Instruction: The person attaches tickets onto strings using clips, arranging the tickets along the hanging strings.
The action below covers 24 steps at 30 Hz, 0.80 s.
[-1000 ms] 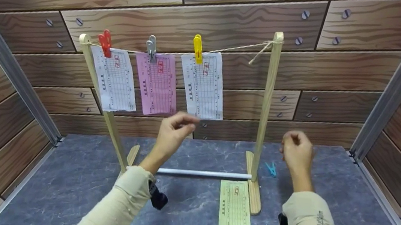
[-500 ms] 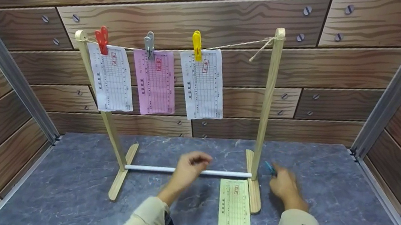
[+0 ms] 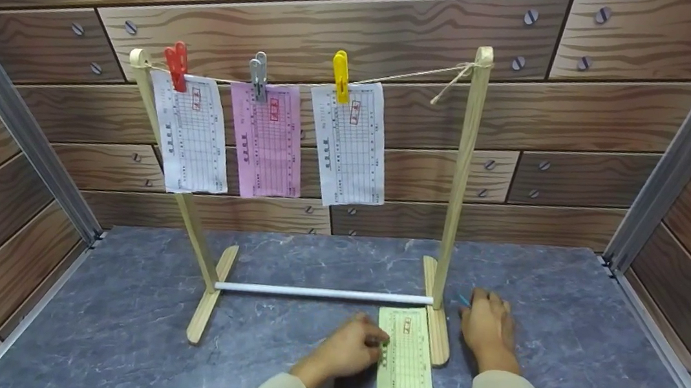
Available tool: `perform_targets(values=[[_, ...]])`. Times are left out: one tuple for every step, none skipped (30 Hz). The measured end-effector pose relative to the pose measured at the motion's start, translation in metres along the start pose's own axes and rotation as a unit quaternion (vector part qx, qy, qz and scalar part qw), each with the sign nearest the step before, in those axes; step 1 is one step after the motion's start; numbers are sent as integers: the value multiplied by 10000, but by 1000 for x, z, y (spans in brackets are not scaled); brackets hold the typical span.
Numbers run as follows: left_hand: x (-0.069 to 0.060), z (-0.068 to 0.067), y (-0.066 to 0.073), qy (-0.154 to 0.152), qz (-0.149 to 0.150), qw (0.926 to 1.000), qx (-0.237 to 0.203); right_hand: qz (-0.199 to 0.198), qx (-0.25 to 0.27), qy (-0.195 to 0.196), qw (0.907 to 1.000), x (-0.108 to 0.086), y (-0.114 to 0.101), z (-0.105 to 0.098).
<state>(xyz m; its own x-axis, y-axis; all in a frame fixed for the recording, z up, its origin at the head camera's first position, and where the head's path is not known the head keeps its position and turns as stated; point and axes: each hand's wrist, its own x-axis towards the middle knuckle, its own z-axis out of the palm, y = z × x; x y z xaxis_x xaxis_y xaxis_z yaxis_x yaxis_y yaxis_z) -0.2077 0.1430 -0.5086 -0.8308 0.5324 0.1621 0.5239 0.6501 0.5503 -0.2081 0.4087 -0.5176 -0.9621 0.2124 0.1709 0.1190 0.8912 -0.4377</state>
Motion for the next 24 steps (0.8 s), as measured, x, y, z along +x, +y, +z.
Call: perform_targets(values=[[-1,1,1,-20,19,9999,147,-17,-92,59,9999,-2,1,0],[-1,2,1,-28,59,9996,262,-10,-153,83,9998,-3,2,0],[-2,2,1,-40,83,9995,310,10,-186,78,9998,-3,3,-1],[-2,2,0,-25,106,9995,296,48,-177,38,9998,-4,4,-1],[-2,2,-1,12,125,9996,251,116,-126,-18,9999,-4,4,-2],[-1,2,-2,72,122,9998,123,176,-65,-96,9998,-4,3,-3],[0,2,-3,123,46,9999,-54,229,-14,-200,9995,-3,3,-5],[2,2,-4,186,-64,9994,-272,277,11,-315,9991,-3,2,-6],[3,3,-5,255,-232,9981,-520,328,38,-435,9985,-2,1,-7],[5,4,-6,324,-429,9960,-719,395,86,-573,9975,-3,-1,-8],[6,5,-6,406,-631,9937,-828,471,123,-703,9963,-3,-2,-8],[7,7,-5,478,-837,9914,-888,541,131,-820,9951,-4,-3,-8],[9,9,-4,508,-1024,9896,-874,618,111,-920,9938,-5,-4,-8],[11,11,-3,529,-1166,9885,-806,672,73,-985,9928,-6,-6,-8],[13,13,-2,527,-1240,9886,-667,742,36,-1027,9919,-6,-7,-7],[15,15,-1,521,-1275,9892,-498,805,2,-1045,9913,-6,-8,-6],[16,17,-1,522,-1266,9899,-366,835,-58,-1037,9911,-7,-9,-6],[17,18,-1,505,-1255,9904,-295,846,-115,-1020,9911,-8,-9,-5],[17,19,-2,494,-1211,9911,-257,845,-139,-1001,9913,-8,-9,-4],[17,20,-4,506,-1172,9915,-237,826,-121,-983,9916,-9,-9,-4],[17,20,-6,535,-1096,9922,-259,810,-75,-958,9921,-9,-9,-4],[16,19,-8,566,-1035,9925,-307,752,13,-931,9928,-9,-8,-4],[16,18,-11,586,-959,9930,-358,697,107,-903,9934,-9,-7,-5],[15,17,-14,590,-891,9935,-396,666,228,-889,9935,-9,-6,-6]])
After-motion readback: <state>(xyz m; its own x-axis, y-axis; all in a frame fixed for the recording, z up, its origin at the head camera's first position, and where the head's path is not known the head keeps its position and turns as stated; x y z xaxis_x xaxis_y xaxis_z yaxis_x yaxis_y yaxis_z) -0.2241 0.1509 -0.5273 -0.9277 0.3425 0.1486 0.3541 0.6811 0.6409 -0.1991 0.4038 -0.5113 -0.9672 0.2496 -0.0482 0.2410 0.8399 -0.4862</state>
